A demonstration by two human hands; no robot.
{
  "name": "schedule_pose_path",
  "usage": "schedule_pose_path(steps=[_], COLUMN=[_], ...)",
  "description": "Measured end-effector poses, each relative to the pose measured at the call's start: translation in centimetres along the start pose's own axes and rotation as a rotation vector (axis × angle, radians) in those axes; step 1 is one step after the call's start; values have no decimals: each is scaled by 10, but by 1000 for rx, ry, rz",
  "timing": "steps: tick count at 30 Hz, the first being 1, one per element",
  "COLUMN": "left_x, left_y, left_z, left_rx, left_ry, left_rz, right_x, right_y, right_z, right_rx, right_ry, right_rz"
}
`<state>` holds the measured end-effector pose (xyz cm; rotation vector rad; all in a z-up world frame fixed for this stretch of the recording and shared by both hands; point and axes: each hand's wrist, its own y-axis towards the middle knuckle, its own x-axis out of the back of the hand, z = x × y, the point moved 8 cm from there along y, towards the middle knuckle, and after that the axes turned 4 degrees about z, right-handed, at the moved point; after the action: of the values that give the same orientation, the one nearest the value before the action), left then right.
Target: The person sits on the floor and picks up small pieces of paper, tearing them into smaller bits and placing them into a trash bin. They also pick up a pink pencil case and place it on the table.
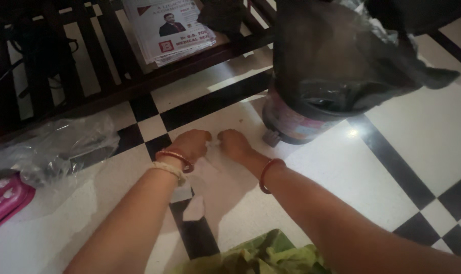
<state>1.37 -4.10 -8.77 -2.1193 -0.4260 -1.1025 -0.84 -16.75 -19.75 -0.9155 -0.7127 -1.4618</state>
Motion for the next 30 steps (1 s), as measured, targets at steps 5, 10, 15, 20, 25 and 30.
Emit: schedule_pose_path(steps=[5, 10, 15, 20, 25, 30], left_x=[5, 26, 59, 96, 136, 185], left_y=[12, 38, 36, 4, -9, -27], left_z=[11, -1, -20, -50, -86, -118], left_rx=[92, -9, -57, -146, -343, -467], left_ry=[-106, -244, -607, -1023, -1243, -1021], left_rz=[2, -46, -31, -53, -136, -337], right_x=[46, 105, 158, 217, 276, 321], right_y=[-3, -12, -18, -18, -45, -54], right_z=[20, 51, 62, 74, 108, 118], right_rx=[60, 101, 33, 126, 426, 278], right_ry=[7, 114, 188, 133, 62, 488], right_rz=[-10, -143, -208, -279, -393, -84])
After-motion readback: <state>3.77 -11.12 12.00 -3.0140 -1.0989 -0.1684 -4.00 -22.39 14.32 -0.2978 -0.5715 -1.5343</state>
